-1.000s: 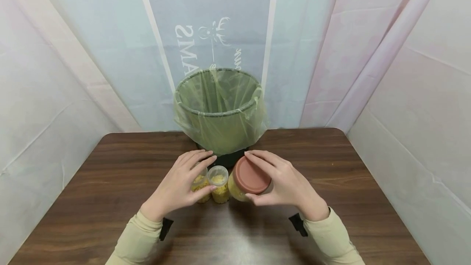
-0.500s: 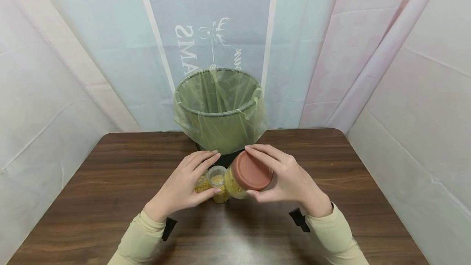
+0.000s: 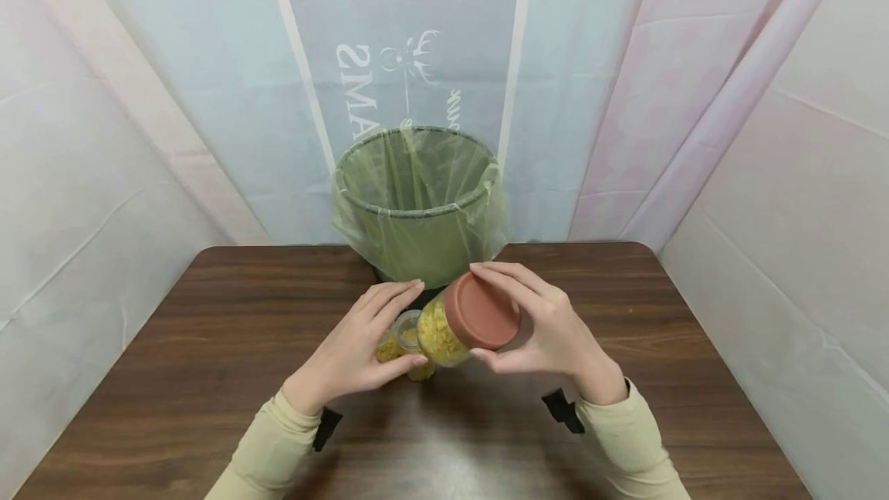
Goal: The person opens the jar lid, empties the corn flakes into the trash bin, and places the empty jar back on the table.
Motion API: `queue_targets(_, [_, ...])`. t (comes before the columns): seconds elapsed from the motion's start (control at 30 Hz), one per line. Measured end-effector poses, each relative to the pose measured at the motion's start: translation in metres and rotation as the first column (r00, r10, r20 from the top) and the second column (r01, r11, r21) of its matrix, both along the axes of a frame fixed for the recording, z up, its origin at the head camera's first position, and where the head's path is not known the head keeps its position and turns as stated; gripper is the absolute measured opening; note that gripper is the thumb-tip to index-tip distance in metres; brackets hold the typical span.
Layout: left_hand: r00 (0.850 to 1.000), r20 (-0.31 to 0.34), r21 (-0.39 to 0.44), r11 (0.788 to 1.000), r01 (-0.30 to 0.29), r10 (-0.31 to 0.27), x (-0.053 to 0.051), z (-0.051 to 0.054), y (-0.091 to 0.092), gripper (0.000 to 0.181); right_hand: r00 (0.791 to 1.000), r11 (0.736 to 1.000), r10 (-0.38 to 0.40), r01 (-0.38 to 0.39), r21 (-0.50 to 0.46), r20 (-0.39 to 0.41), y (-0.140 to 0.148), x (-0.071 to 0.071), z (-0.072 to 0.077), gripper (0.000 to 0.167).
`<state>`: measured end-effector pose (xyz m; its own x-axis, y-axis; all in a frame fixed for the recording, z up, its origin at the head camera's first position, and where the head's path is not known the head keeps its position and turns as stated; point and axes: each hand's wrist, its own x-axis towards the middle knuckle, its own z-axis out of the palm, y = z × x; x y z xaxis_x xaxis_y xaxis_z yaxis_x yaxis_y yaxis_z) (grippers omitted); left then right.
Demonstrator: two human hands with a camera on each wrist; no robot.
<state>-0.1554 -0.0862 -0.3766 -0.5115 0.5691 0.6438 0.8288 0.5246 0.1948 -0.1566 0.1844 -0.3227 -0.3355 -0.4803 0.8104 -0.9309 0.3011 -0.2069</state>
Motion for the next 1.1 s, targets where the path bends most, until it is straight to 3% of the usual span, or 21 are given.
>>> queue_targets(0.27, [1.000, -0.008, 0.025, 1.000, 0.015, -0.015, 0.000, 0.002, 0.005, 0.082, 0.996, 0.997, 0.035, -0.030, -0.066, 0.077, -0.002, -0.003, -0.008, 0.076])
queue_targets(0.47, [1.000, 0.002, 0.022, 1.000, 0.002, -0.002, 0.001, 0.002, 0.007, 0.084, 0.987, 0.986, 0.113, -0.096, -0.139, 0.116, -0.010, -0.001, -0.005, 0.074])
queue_targets(0.63, [0.999, 0.023, 0.001, 1.000, -0.030, 0.030, 0.002, 0.001, 0.007, 0.089, 0.955, 0.965, 0.207, -0.163, -0.206, 0.214, -0.015, 0.001, -0.005, 0.071])
queue_targets(0.83, [0.993, 0.113, -0.002, 1.000, -0.026, 0.026, 0.003, -0.001, 0.009, 0.097, 0.904, 0.937, 0.289, -0.201, -0.285, 0.314, -0.017, -0.004, -0.013, 0.070])
queue_targets(1.1, [0.990, 0.139, 0.043, 0.999, -0.025, 0.019, 0.005, -0.002, 0.013, 0.104, 0.884, 0.927, 0.318, -0.215, -0.307, 0.342, -0.016, -0.013, -0.027, 0.073])
